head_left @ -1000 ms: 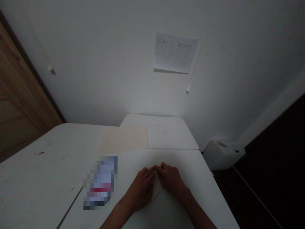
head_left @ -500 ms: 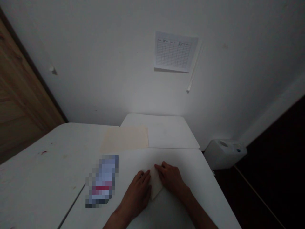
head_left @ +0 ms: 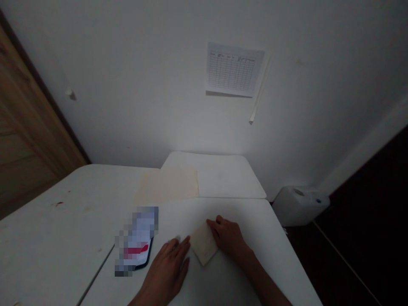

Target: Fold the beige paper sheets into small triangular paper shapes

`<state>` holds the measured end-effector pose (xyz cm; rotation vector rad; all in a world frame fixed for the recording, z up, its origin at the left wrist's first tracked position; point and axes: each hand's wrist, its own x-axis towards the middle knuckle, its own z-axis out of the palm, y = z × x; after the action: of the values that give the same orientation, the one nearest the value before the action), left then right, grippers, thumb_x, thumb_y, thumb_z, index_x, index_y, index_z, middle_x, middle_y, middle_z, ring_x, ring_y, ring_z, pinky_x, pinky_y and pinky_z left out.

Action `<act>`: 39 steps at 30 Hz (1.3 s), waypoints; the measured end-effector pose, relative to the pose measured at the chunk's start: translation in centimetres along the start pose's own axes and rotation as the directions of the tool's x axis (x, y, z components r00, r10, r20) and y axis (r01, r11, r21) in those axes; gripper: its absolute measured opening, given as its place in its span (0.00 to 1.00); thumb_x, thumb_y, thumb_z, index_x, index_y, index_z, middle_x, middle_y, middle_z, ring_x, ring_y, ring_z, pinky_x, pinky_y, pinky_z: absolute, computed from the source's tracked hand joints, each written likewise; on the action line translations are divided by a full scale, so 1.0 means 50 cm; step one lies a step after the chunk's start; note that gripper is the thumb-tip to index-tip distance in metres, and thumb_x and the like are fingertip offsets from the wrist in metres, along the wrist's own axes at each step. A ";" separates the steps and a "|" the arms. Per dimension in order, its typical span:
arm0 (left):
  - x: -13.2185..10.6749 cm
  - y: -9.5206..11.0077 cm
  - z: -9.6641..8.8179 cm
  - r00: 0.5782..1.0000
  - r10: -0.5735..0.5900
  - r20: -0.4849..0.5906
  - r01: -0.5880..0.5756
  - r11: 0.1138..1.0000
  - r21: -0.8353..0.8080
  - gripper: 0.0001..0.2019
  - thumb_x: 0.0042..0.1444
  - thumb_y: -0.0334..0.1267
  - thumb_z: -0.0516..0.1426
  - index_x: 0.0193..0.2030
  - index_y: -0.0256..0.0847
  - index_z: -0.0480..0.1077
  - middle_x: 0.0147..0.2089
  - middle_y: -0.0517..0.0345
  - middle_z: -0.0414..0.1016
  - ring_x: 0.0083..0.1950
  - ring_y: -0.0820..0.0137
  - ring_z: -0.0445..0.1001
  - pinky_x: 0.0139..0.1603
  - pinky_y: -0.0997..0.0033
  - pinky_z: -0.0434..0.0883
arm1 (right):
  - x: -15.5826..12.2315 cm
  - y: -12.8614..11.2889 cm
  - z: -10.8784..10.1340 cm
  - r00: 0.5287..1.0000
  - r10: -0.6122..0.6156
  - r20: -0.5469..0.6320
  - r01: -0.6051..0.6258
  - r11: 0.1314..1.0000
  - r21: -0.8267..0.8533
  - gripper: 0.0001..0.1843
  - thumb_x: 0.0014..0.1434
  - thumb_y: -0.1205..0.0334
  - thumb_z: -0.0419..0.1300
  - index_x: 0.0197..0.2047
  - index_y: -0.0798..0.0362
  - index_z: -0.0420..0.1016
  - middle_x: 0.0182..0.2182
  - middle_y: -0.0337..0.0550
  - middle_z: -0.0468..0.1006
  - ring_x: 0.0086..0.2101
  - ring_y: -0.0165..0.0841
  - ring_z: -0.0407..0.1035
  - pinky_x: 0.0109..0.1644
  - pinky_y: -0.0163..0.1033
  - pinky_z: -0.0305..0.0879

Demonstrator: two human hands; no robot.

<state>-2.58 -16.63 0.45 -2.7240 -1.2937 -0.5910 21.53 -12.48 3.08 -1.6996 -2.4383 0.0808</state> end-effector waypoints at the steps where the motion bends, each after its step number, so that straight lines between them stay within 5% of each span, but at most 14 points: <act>1: -0.004 -0.001 -0.002 1.000 0.003 -0.011 -0.003 1.000 0.003 0.22 0.61 0.36 0.52 0.62 0.42 0.60 0.58 0.54 0.72 0.56 0.57 0.70 0.55 0.55 0.71 | 0.000 0.000 0.000 1.000 0.001 -0.001 -0.001 1.000 -0.002 0.18 0.67 0.61 0.49 0.58 0.40 0.66 0.41 0.41 0.74 0.36 0.33 0.73 0.36 0.33 0.63; 7: 0.014 0.013 -0.013 0.999 -0.031 -0.014 0.031 0.999 -0.029 0.18 0.61 0.33 0.51 0.58 0.38 0.64 0.50 0.50 0.76 0.51 0.57 0.71 0.50 0.56 0.73 | 0.000 -0.002 0.003 1.000 0.002 -0.006 -0.002 1.000 -0.016 0.19 0.66 0.61 0.50 0.59 0.40 0.65 0.41 0.42 0.74 0.37 0.33 0.72 0.37 0.34 0.63; 12: 0.075 0.041 0.000 0.998 -0.058 0.034 0.058 0.998 -0.002 0.11 0.62 0.29 0.49 0.35 0.39 0.72 0.37 0.51 0.77 0.45 0.57 0.72 0.48 0.49 0.72 | 0.000 -0.002 0.007 1.000 0.003 -0.026 -0.005 0.999 -0.049 0.19 0.66 0.61 0.51 0.58 0.40 0.65 0.40 0.42 0.74 0.36 0.33 0.72 0.36 0.33 0.63; 16: 0.089 0.048 0.009 0.994 0.106 0.039 -0.096 0.975 -0.200 0.11 0.62 0.30 0.51 0.47 0.41 0.72 0.56 0.50 0.72 0.56 0.60 0.69 0.57 0.53 0.69 | 0.000 -0.002 0.010 0.999 0.012 -0.031 -0.014 0.998 -0.059 0.18 0.66 0.62 0.51 0.58 0.40 0.66 0.40 0.42 0.74 0.36 0.32 0.72 0.36 0.33 0.63; 23: 0.062 0.026 -0.023 0.962 0.200 0.185 -0.124 0.926 -0.356 0.27 0.55 0.41 0.61 0.62 0.48 0.62 0.68 0.54 0.58 0.66 0.53 0.58 0.60 0.49 0.66 | 0.000 0.001 0.013 0.998 0.006 -0.059 -0.009 0.999 -0.045 0.18 0.66 0.61 0.51 0.58 0.39 0.66 0.39 0.42 0.74 0.35 0.32 0.72 0.36 0.33 0.64; 28: 0.069 0.041 -0.025 0.967 0.206 0.149 -0.158 0.946 -0.284 0.23 0.58 0.35 0.56 0.61 0.47 0.63 0.66 0.52 0.61 0.62 0.55 0.62 0.59 0.48 0.67 | -0.004 0.001 0.007 0.995 -0.009 -0.099 0.010 1.000 0.011 0.15 0.65 0.65 0.52 0.53 0.43 0.71 0.42 0.43 0.74 0.40 0.33 0.70 0.42 0.35 0.65; 32: 0.074 0.052 -0.012 0.978 0.190 0.088 -0.169 0.963 -0.208 0.19 0.58 0.36 0.57 0.57 0.44 0.66 0.61 0.50 0.68 0.59 0.55 0.66 0.56 0.50 0.71 | -0.043 0.004 -0.001 0.983 -0.137 -0.122 0.153 0.980 0.128 0.15 0.61 0.70 0.54 0.48 0.48 0.74 0.48 0.42 0.75 0.48 0.34 0.65 0.57 0.39 0.58; 39: 0.059 0.050 0.030 0.982 0.184 -0.030 -0.186 0.977 -0.100 0.08 0.63 0.35 0.54 0.47 0.40 0.72 0.52 0.50 0.76 0.54 0.58 0.73 0.52 0.54 0.75 | -0.112 0.002 -0.019 0.981 -0.179 -0.076 0.190 0.964 0.188 0.19 0.56 0.63 0.59 0.52 0.48 0.72 0.56 0.40 0.70 0.54 0.38 0.61 0.61 0.43 0.54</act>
<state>1.47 -15.72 0.41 -2.8694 -1.0157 -0.6822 23.67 -17.75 3.41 -1.3692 -2.4429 0.2339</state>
